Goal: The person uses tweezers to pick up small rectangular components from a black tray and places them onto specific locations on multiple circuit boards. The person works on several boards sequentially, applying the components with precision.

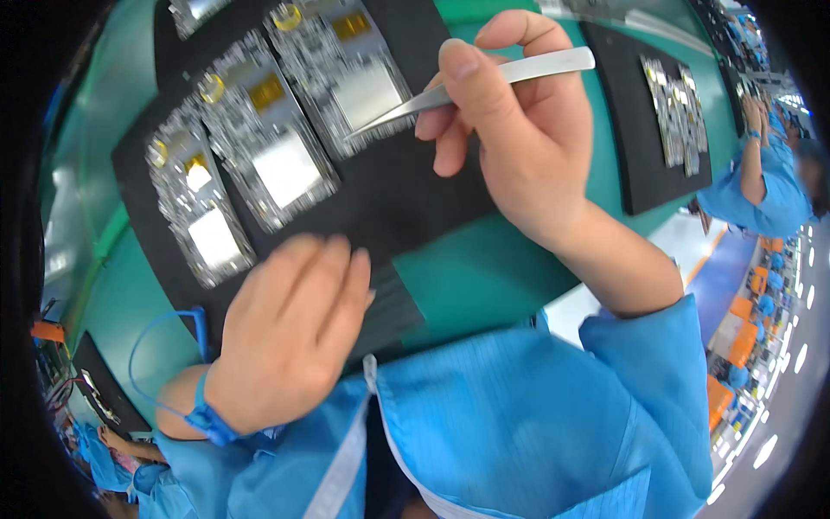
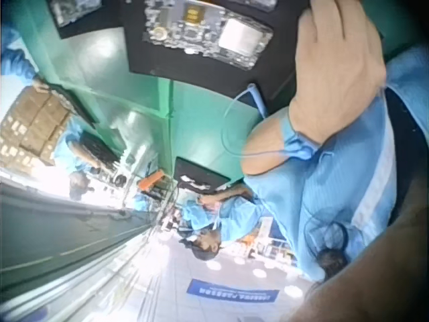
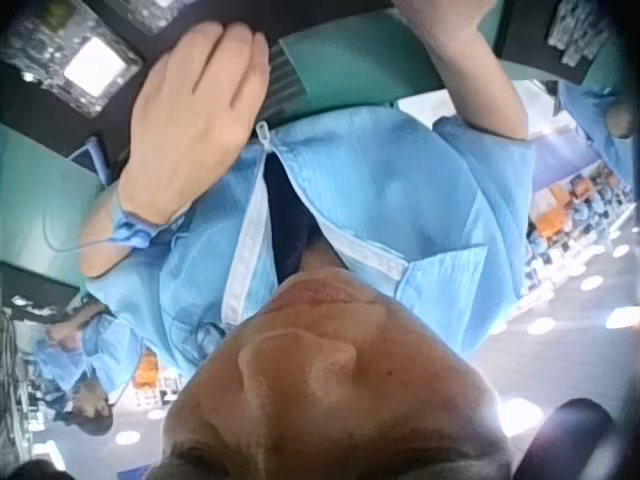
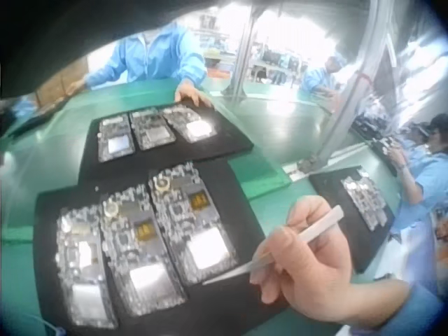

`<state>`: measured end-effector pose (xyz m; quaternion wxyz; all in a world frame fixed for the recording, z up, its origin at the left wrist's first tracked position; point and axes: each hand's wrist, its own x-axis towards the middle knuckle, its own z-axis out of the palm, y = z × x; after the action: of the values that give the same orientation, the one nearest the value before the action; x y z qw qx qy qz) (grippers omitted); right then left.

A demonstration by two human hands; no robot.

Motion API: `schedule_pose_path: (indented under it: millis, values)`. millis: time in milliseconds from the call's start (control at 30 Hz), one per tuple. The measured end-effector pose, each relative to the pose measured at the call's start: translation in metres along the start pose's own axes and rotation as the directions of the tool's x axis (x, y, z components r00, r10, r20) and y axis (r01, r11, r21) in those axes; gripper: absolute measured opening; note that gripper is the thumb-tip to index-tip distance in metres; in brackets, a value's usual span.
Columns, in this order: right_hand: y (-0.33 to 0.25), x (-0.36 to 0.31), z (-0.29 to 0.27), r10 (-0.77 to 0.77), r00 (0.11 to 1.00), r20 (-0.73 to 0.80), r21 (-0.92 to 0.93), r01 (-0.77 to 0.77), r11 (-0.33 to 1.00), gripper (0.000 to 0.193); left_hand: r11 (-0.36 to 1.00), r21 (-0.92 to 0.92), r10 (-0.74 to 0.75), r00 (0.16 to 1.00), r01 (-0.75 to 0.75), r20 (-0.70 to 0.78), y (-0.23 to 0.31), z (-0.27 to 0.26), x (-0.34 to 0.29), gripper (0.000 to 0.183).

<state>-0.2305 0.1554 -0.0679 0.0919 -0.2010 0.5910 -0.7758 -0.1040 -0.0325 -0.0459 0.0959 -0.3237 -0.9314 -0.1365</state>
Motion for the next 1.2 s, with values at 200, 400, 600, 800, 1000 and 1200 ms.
schedule_pose_path:
  millis: [200,400,600,800,1000,1200]
  values:
    - [-0.016,-0.110,-0.002,0.355,0.934,0.025,0.007,-0.355,0.935,0.022,0.971,-0.160,0.206,0.964,-0.180,0.168,0.034,0.013,-0.052,0.029]
    - [0.006,-0.151,0.010,0.100,0.990,0.097,-0.167,-0.083,0.982,0.021,0.971,-0.198,0.171,0.968,-0.134,0.184,0.038,0.015,-0.059,0.027]
    - [0.009,-0.154,0.011,0.051,0.985,0.163,-0.201,-0.018,0.979,0.021,0.976,-0.173,0.164,0.972,-0.135,0.170,0.040,0.016,-0.061,0.028]
    - [0.005,-0.151,0.010,0.121,0.985,0.119,-0.134,-0.105,0.985,0.021,0.977,-0.160,0.169,0.966,-0.139,0.197,0.041,0.015,-0.060,0.030]
    - [0.004,-0.154,0.013,0.146,0.984,0.105,-0.205,-0.122,0.971,0.021,0.976,-0.183,0.155,0.967,-0.119,0.200,0.041,0.014,-0.060,0.032]
    - [0.005,-0.146,0.005,0.038,0.944,0.327,-0.148,0.011,0.989,0.022,0.980,-0.145,0.164,0.965,-0.135,0.207,0.041,0.013,-0.062,0.033]
